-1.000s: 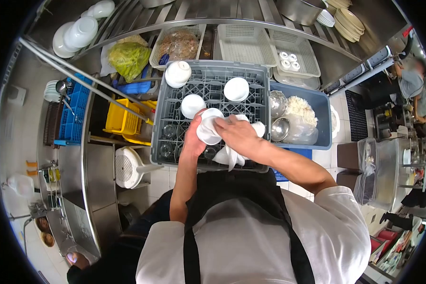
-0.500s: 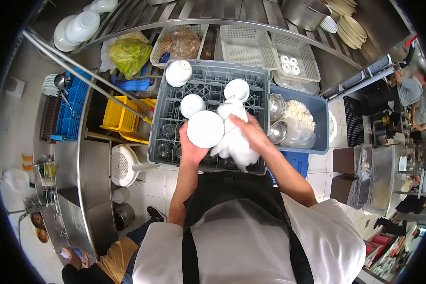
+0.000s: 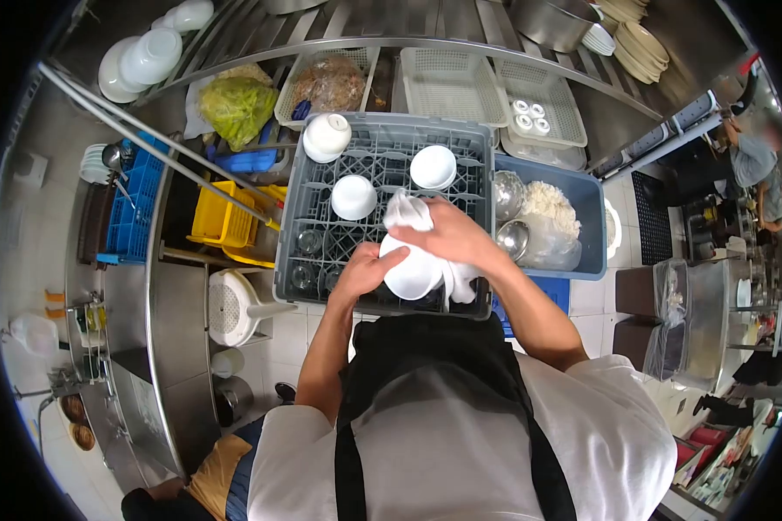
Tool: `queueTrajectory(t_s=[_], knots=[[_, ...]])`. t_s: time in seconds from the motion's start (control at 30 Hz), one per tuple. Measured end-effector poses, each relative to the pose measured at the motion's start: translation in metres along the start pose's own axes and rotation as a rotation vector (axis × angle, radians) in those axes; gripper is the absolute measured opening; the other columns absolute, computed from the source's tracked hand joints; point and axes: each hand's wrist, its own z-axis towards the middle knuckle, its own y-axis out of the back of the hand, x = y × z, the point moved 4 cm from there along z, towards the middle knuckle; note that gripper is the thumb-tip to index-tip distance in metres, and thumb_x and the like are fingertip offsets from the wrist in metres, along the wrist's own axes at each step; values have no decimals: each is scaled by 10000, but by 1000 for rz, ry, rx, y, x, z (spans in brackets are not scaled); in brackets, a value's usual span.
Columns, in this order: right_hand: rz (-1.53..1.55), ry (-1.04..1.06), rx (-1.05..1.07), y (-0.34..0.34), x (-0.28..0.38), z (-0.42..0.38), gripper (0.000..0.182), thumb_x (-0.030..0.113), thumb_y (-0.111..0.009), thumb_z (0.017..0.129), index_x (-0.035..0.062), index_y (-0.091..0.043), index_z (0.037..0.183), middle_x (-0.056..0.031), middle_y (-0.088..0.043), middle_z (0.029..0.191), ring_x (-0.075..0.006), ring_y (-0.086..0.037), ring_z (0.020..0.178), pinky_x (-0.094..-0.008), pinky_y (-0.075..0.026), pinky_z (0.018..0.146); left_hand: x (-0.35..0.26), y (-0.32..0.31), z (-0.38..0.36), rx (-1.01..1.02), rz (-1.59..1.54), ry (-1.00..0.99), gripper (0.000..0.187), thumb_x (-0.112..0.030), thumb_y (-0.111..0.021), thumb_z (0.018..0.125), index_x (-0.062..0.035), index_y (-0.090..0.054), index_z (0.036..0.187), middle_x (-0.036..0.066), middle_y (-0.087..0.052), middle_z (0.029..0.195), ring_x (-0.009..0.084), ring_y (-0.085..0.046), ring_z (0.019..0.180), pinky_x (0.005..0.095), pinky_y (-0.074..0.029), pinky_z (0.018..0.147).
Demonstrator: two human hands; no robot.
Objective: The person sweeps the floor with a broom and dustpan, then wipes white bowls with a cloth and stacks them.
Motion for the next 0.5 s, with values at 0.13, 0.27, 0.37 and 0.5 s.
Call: queueTrajectory(t_s=[0.13, 0.27, 0.37, 0.5], knots=[[978, -430, -68, -31, -31, 5, 580, 539, -594, 930, 16, -639, 1176, -53, -682, 941, -130, -640, 799, -301, -524, 693, 18, -10, 15, -250, -482, -114, 292, -210, -593, 964, 57, -711, 964, 43, -713, 855, 98, -633, 742, 255, -493, 668], [1115, -328, -442, -88, -66, -17, 622, 509, -504, 991, -18, -515, 1322, -86, -651, 1130, -186, -635, 951, -317, -514, 824, 44, -10, 25, -726, -484, -153, 276, -186, -601, 968, 71, -690, 1016, 52, -702, 928, 109, -628, 796, 271, -495, 682], [590, -233, -570, -65, -29, -43, 567, 451, -508, 1004, -22, -529, 1315, -107, -664, 1141, -206, -633, 987, -324, -493, 886, 34, -12, 15, -562, -355, -125, 277, -194, -618, 965, 66, -702, 1012, 54, -713, 915, 113, -639, 796, 271, -504, 685], [470, -295, -277, -19, -23, -31, 466, 383, -559, 986, -21, -612, 1213, -133, -697, 1049, -171, -645, 936, -329, -514, 814, 5, -5, 13, -249, 9, -162, 251, -211, -645, 948, 22, -739, 967, 68, -742, 856, 105, -670, 777, 276, -517, 667]])
